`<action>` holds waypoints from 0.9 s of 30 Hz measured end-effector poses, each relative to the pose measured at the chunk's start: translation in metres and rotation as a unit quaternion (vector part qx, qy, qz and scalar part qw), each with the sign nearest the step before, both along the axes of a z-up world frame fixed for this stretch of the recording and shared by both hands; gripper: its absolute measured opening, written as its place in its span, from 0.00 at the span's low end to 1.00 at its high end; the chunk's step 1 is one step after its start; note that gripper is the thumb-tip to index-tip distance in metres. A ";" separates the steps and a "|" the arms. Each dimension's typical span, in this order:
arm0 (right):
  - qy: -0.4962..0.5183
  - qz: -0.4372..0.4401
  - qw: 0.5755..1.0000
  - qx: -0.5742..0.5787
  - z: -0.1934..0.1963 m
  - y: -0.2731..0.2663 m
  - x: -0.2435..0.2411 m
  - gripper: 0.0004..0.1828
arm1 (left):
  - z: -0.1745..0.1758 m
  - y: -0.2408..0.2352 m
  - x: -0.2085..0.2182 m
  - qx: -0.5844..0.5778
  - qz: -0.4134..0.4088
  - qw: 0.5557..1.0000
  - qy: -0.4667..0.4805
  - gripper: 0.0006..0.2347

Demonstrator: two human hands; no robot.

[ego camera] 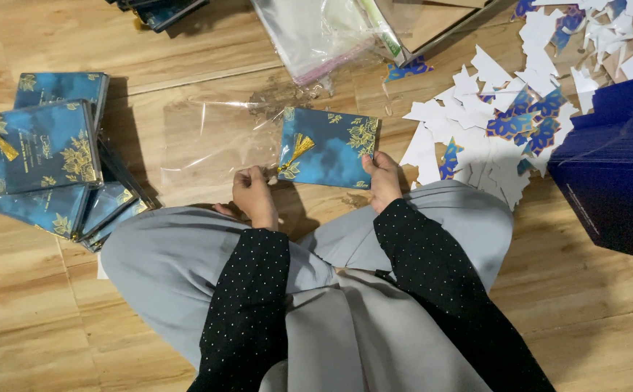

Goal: Packaging small blue books or cards into clear plastic sleeves by hand.

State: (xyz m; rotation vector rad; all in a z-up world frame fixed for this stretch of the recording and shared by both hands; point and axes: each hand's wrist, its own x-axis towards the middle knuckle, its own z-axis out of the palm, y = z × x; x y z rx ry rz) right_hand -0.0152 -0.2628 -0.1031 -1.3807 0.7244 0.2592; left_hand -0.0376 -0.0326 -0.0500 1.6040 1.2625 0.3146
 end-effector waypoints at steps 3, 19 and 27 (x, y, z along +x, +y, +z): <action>0.020 0.003 1.000 0.019 -0.010 -0.003 -0.003 0.10 | -0.008 -0.002 0.002 -0.252 0.074 0.957 -0.123 0.03; 0.049 -0.012 0.998 0.033 0.017 0.008 -0.004 0.11 | 0.042 -0.020 -0.012 -0.343 0.040 0.928 -0.143 0.18; 0.030 -0.027 0.999 0.023 0.039 0.019 -0.007 0.10 | 0.023 -0.021 -0.016 -0.293 0.062 0.935 -0.187 0.14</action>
